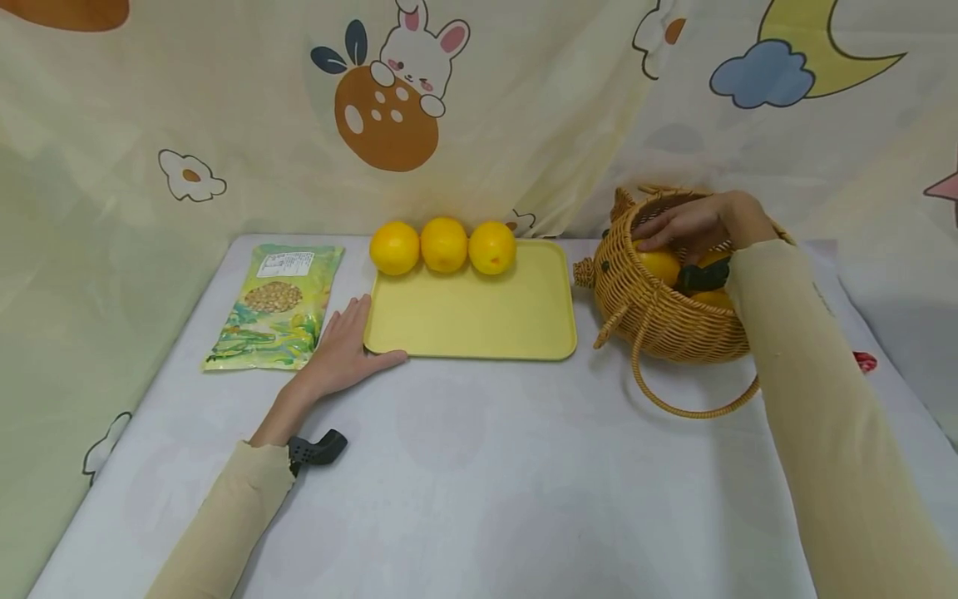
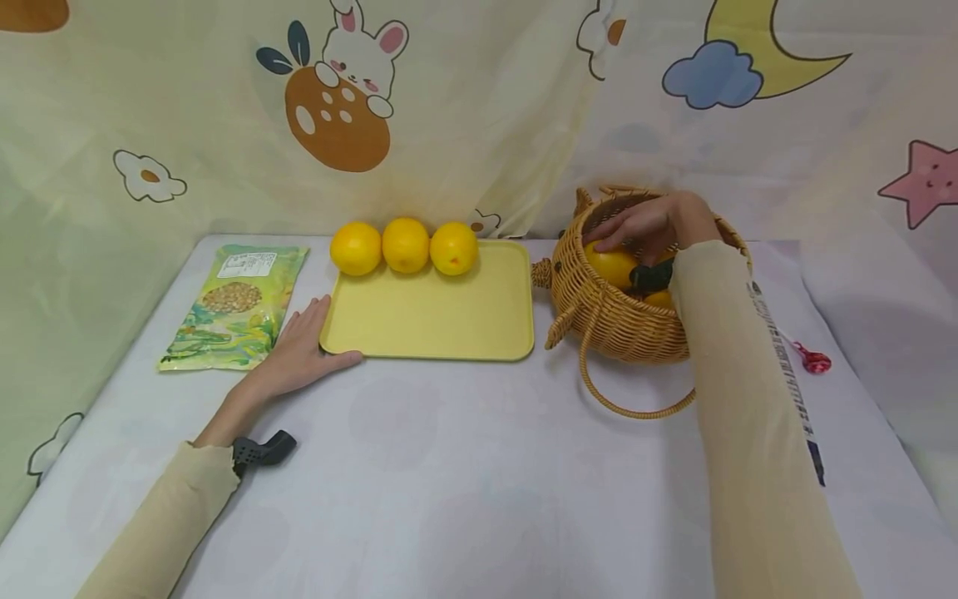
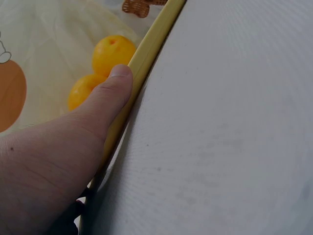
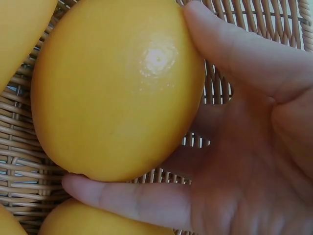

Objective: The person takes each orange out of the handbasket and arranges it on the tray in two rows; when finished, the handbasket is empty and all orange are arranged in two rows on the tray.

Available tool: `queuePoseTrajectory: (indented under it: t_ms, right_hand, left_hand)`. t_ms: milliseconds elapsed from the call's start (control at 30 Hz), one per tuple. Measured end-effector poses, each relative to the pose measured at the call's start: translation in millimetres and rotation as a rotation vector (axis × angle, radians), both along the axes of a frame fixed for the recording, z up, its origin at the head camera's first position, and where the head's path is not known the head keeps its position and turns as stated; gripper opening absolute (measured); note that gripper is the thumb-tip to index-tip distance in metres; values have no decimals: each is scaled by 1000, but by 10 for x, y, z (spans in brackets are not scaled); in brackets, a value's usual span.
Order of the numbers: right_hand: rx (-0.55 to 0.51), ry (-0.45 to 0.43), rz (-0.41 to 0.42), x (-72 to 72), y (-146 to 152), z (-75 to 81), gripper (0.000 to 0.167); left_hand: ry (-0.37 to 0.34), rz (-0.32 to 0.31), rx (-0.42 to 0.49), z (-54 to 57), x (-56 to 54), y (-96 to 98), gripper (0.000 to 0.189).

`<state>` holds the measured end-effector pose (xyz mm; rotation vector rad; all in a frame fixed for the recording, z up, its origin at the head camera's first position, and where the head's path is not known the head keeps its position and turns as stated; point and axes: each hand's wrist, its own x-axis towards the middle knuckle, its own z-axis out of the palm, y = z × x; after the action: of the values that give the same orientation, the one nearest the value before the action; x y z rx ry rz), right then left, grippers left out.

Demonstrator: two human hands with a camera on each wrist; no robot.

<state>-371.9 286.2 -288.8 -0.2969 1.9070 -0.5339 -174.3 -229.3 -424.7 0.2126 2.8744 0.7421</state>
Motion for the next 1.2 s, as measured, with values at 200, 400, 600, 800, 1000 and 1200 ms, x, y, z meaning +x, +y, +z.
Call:
queuePoseTrajectory:
  t_ms: [200, 400, 600, 800, 1000, 1200]
  right_hand:
    - [12, 18, 4, -5, 7, -13, 82]
    - [14, 20, 6, -15, 26, -36, 83]
    - [13, 26, -8, -16, 27, -34, 85]
    - [19, 45, -20, -12, 27, -29, 86]
    - [13, 45, -26, 4, 20, -35, 86]
    - [14, 75, -41, 30, 26, -18, 87]
  left_hand:
    - [-6, -5, -4, 12, 3, 0, 121]
    - [-1, -3, -2, 5, 5, 11, 120]
    - [3, 1, 0, -12, -7, 14, 121]
    - [16, 2, 0, -18, -13, 8, 120]
    - [18, 2, 0, -23, -5, 2, 121]
    - [24, -4, 3, -30, -1, 6, 121]
